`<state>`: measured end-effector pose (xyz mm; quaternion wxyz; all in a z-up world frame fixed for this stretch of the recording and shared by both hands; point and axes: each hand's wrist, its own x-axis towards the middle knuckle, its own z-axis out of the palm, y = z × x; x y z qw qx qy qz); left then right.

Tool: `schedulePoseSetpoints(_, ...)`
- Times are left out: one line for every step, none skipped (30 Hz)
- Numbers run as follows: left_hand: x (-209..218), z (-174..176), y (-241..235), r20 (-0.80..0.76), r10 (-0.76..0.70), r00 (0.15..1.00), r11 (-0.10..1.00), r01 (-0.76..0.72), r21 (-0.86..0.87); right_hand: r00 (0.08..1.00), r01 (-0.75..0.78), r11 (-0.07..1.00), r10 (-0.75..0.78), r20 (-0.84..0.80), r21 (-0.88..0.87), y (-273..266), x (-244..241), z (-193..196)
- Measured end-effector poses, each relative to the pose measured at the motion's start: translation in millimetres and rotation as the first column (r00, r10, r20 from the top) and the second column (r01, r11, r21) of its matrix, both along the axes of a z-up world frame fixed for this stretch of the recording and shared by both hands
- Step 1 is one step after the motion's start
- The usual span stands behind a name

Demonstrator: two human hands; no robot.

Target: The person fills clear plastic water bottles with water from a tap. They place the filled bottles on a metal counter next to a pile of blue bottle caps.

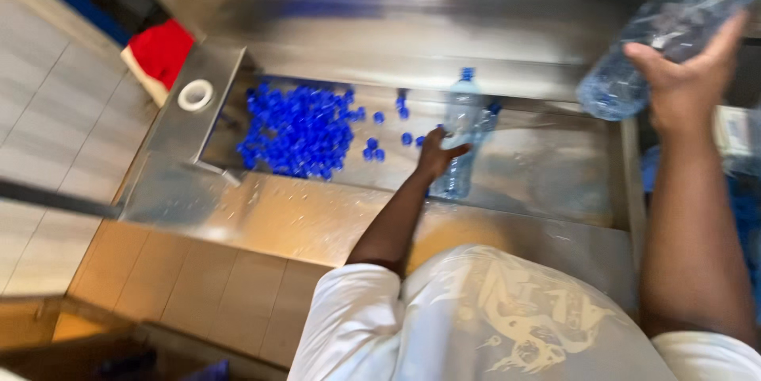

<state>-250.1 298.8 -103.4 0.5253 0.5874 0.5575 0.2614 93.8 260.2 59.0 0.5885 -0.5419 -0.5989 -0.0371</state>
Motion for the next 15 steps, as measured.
schedulePoseSetpoints(-1.0,0.1,2.1,-0.002,0.031,1.000,0.999,-0.031,-0.007,1.000,-0.031,0.999,0.031,-0.002,-0.007,-0.2,-2.8,-5.9)
schedulePoseSetpoints(1.6,1.6,6.6,-0.054,-0.039,0.998,0.999,0.040,0.016,0.981,-0.134,0.990,0.126,-0.150,-0.047,-1.3,-2.1,-10.1)
schedulePoseSetpoints(5.4,3.3,11.9,-0.107,-0.108,0.988,0.993,0.112,0.035,0.928,-0.251,0.965,0.218,-0.301,-0.074,-1.6,0.5,-14.1)
schedulePoseSetpoints(4.7,0.7,14.0,-0.106,-0.099,0.989,0.994,0.103,0.031,0.927,-0.259,0.963,0.225,-0.301,-0.078,2.5,6.1,-21.3)
schedulePoseSetpoints(5.1,-1.5,16.5,-0.093,-0.048,0.995,0.998,0.052,0.043,0.957,-0.218,0.973,0.197,-0.215,-0.077,7.0,12.8,-28.2)
schedulePoseSetpoints(8.6,-0.5,22.8,-0.077,-0.007,0.997,0.998,0.012,0.063,0.980,-0.166,0.984,0.157,-0.124,-0.064,10.4,21.9,-31.7)
schedulePoseSetpoints(1.0,-2.6,30.2,-0.075,-0.008,0.997,0.998,0.013,0.067,0.980,-0.164,0.985,0.156,-0.122,-0.060,13.4,19.3,-33.2)
schedulePoseSetpoints(-0.5,-7.1,33.8,-0.036,0.066,0.997,0.993,-0.063,0.096,0.963,-0.110,0.987,0.077,-0.260,-0.115,9.4,21.5,-35.3)
schedulePoseSetpoints(-0.6,-12.4,37.9,0.005,0.140,0.990,0.983,-0.139,0.120,0.922,-0.063,0.982,-0.011,-0.387,-0.177,5.9,25.1,-38.0)
schedulePoseSetpoints(0.0,-15.0,41.7,0.012,0.110,0.994,0.987,-0.111,0.115,0.924,-0.032,0.983,-0.040,-0.380,-0.181,5.0,26.8,-38.2)
schedulePoseSetpoints(1.7,-17.5,45.8,-0.074,0.019,0.997,0.998,-0.014,0.060,0.980,0.010,0.996,-0.027,-0.195,-0.086,4.4,29.7,-38.3)
schedulePoseSetpoints(3.1,-18.6,50.5,-0.160,-0.084,0.984,0.996,0.085,0.002,1.000,0.030,1.000,-0.030,-0.004,0.009,1.4,32.3,-38.8)
schedulePoseSetpoints(13.6,-21.1,49.2,-0.157,-0.120,0.980,0.993,0.122,0.000,0.998,0.067,0.998,-0.067,-0.001,0.006,-5.5,29.0,-36.4)
schedulePoseSetpoints(20.0,-23.2,49.9,-0.130,-0.185,0.974,0.982,0.178,-0.062,0.998,-0.046,0.999,0.047,-0.046,0.027,-6.4,23.2,-35.0)
schedulePoseSetpoints(25.7,-24.6,49.7,-0.101,-0.247,0.964,0.964,0.234,-0.124,0.983,-0.158,0.986,0.162,-0.086,0.055,-7.7,16.8,-32.9)
